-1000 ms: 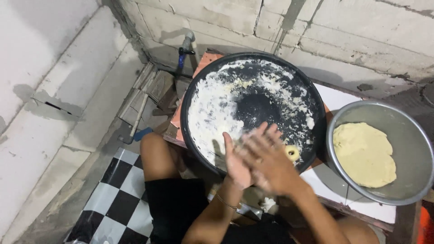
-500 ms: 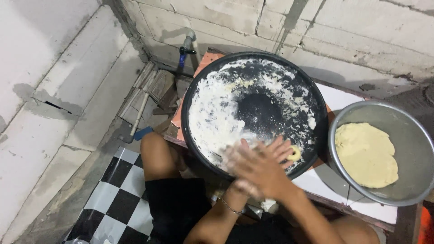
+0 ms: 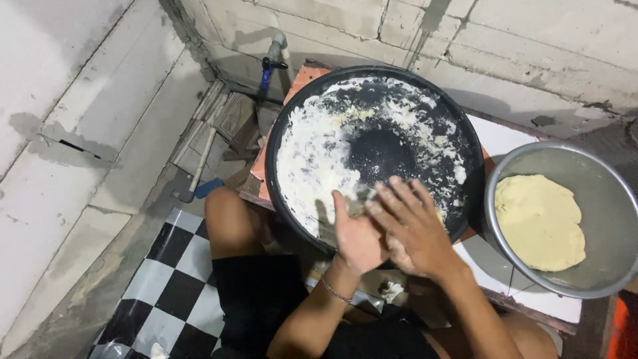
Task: Manually shaping pieces of dough into donuts by rolling them and poking a hole in the center.
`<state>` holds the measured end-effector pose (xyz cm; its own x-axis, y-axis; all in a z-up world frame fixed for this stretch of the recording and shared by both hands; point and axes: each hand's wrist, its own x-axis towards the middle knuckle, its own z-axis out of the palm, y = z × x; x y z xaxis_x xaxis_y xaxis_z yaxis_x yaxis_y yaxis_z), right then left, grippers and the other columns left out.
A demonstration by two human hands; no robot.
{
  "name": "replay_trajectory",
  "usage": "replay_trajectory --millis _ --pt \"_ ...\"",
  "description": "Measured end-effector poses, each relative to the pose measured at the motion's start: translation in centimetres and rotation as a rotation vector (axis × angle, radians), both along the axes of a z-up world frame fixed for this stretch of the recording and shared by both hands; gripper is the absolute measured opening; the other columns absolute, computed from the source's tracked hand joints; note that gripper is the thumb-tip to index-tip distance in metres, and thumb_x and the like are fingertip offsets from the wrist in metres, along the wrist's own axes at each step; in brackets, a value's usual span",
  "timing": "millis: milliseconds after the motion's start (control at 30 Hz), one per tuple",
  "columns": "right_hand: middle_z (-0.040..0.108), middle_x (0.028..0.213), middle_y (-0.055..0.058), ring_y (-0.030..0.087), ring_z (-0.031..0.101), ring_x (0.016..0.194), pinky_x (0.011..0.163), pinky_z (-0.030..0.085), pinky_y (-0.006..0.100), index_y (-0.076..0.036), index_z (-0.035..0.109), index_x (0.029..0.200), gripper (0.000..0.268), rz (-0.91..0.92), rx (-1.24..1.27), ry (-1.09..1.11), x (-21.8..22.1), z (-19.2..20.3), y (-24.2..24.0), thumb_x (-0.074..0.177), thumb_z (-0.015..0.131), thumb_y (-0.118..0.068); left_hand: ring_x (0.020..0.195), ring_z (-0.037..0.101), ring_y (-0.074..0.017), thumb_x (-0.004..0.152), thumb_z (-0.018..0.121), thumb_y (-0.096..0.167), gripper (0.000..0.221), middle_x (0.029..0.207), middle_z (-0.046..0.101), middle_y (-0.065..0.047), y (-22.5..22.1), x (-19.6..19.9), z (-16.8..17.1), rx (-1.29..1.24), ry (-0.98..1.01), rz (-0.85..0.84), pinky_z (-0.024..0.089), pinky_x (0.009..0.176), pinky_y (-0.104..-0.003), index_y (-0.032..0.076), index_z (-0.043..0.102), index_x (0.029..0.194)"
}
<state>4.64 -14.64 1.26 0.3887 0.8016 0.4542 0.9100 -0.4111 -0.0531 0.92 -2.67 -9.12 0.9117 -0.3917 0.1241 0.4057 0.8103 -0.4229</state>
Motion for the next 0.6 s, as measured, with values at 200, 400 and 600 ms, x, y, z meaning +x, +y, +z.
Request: replay_trajectory --millis 200,400,600 --pt "0.05 0.157 0.006 0.034 0.038 0.149 0.119 0.024 0.061 -0.026 0.061 0.139 0.049 0.183 0.063 -0.008 -1.6 -2.0 1.8 0.101 0.04 -0.049 0.154 -0.007 -0.039 0.082 0.002 0.097 0.114 0.17 -0.007 -0.016 -1.6 0.0 3.5 0.578 -0.263 0.187 -0.003 0.123 -0.057 0.021 0.0 0.166" --pt "0.046 0.157 0.011 0.033 0.03 0.152 0.123 0.017 0.061 -0.027 0.049 0.151 0.067 0.002 -0.022 0.074 -0.9 -1.6 1.7 0.104 0.009 -0.053 0.131 0.052 -0.0421 0.08 0.045 0.093 0.111 0.152 0.047 -0.025 1.8 -0.2 6.2 0.091 0.111 0.116 0.043 0.107 -0.051 0.007 0.049 0.15" --pt "0.052 0.152 0.016 0.041 0.041 0.144 0.114 0.022 0.069 -0.022 0.058 0.141 0.058 0.124 -0.168 0.128 -0.6 -1.2 1.3 0.1 0.035 -0.056 0.127 0.023 -0.0257 0.079 0.015 0.096 0.11 0.16 0.019 -0.005 1.5 -0.3 8.5 0.563 -0.25 0.146 0.014 0.092 -0.039 0.02 0.02 0.158"
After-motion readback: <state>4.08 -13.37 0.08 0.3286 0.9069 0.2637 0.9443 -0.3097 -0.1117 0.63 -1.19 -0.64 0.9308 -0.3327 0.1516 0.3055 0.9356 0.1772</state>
